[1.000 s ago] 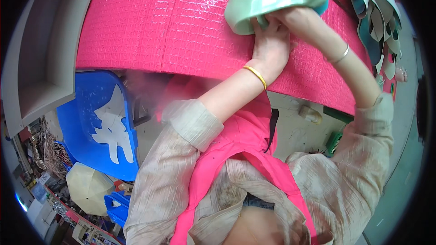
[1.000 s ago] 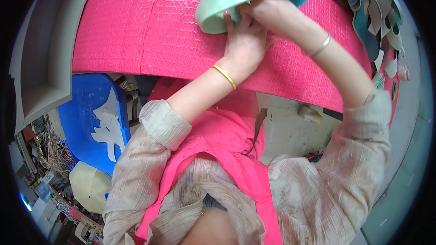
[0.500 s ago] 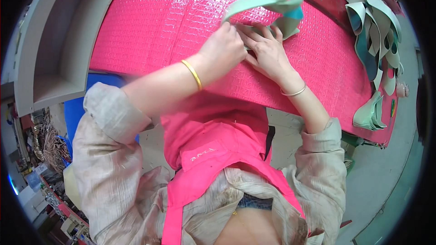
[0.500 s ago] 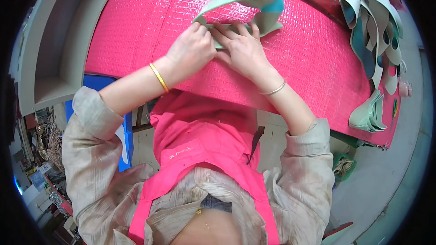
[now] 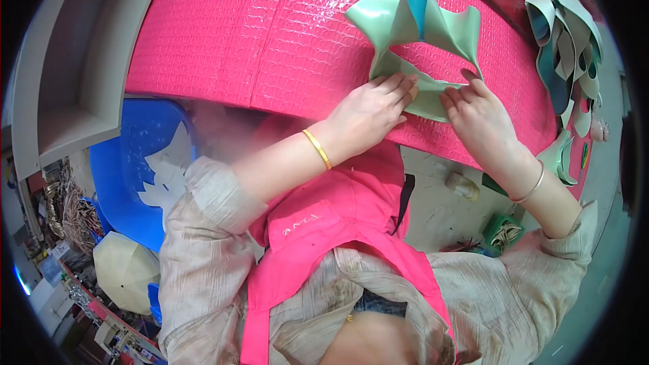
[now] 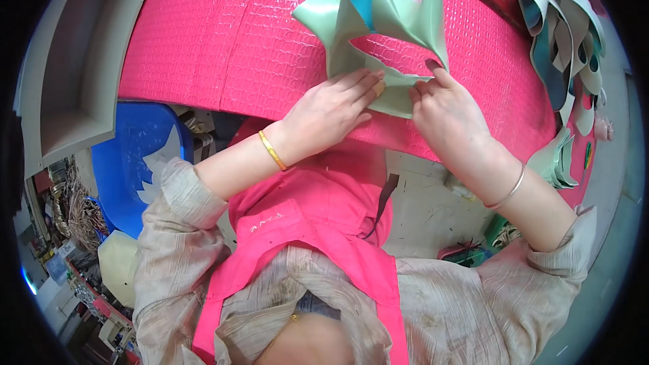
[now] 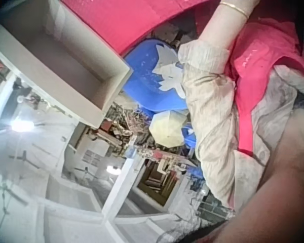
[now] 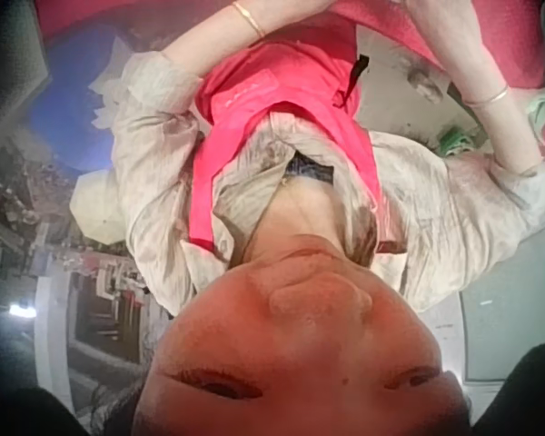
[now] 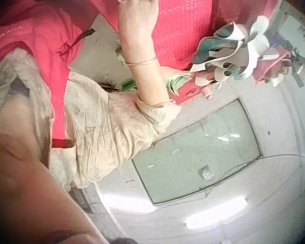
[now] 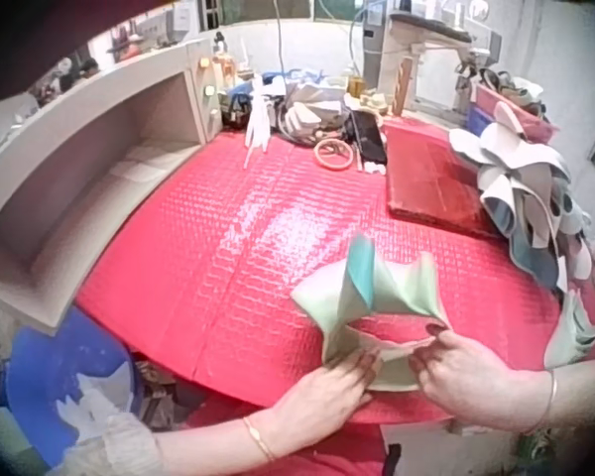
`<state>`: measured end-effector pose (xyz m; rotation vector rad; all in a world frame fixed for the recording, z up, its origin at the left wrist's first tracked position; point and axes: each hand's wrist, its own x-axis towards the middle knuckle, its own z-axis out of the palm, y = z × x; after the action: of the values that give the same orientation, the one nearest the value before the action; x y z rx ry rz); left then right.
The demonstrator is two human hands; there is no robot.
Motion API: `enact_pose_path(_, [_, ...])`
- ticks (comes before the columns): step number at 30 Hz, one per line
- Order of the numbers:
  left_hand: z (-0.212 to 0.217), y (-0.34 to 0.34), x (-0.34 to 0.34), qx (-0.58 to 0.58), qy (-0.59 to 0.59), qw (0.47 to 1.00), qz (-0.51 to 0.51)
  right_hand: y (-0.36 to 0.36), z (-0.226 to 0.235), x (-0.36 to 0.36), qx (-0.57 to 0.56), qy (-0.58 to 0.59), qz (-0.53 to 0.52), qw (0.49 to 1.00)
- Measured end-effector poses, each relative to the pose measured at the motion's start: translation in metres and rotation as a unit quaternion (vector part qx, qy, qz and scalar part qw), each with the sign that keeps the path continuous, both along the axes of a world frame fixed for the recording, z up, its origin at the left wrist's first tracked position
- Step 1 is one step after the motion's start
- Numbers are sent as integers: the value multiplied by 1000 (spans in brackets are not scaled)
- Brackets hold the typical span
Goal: The person assembles shoe components by hand on a pink textured work surface. They repeatedly insert a light green insole into a white shoe upper, press the edges, and flip the assembly. The person also handles white cutout pieces from a blue bin and places them on the table.
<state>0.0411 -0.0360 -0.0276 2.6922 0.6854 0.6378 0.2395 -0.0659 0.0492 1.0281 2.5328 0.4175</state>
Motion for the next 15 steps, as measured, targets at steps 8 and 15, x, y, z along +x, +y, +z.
enact_pose_path(8, [19,-4,36,-84,-33,995,47,22,28,-17,-89,-9,-3,996])
enact_pose_path(15, [30,-28,29,-665,-549,506,26,61,96,-33,97,472,-12,876])
